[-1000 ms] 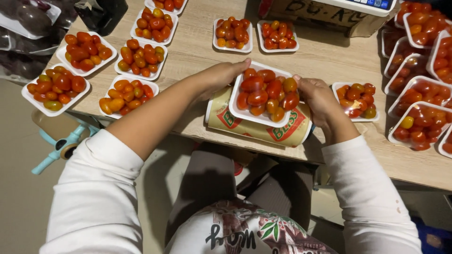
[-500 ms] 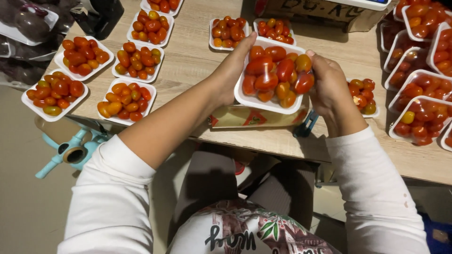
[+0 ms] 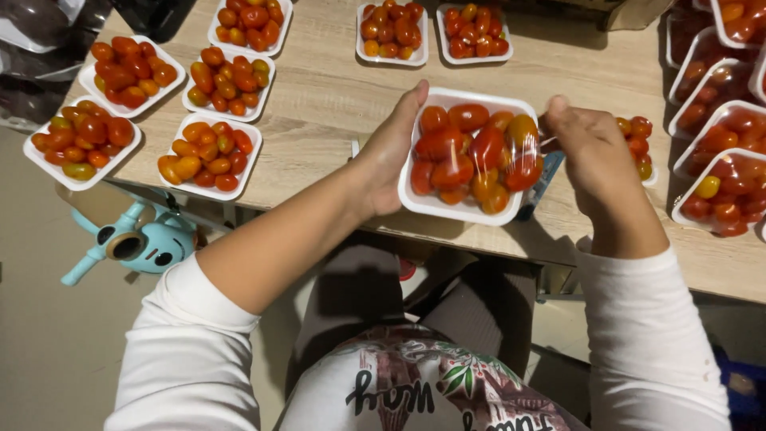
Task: The person wraps individual trays of cherry tomatoes in plastic film using a cutter to trim the film.
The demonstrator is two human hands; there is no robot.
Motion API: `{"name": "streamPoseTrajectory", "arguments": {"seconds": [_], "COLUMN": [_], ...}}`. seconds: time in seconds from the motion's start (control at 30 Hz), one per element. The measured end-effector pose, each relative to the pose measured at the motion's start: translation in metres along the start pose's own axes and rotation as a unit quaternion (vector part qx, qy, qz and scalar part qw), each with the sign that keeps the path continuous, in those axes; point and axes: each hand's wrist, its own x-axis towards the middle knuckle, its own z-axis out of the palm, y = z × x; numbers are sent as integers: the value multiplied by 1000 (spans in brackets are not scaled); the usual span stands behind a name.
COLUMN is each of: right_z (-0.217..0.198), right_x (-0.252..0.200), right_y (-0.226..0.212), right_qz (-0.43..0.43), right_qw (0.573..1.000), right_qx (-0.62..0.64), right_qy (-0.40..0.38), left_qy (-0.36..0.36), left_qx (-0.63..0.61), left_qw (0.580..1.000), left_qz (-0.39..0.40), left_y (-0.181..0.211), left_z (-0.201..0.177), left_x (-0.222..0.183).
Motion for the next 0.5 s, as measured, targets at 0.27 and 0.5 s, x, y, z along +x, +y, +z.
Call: {"name": "streamPoseTrajectory", "arguments": {"seconds": [0.27,0.5], "right_z": [14,38], "right_x": [-18,3], "right_y": [60,89], "right_qz": [51,44], "right_qw": [995,942], "right_qx": [-75,316], "right_qy": [39,102], "left_qy": [-115,-111], "left_qx": [-92,-128], "left_qw": [989,986], "left_qz": [29,10], "left_y": [-33,-54], "left_z": [-21,-37], "left_x": [-4,-1]}}
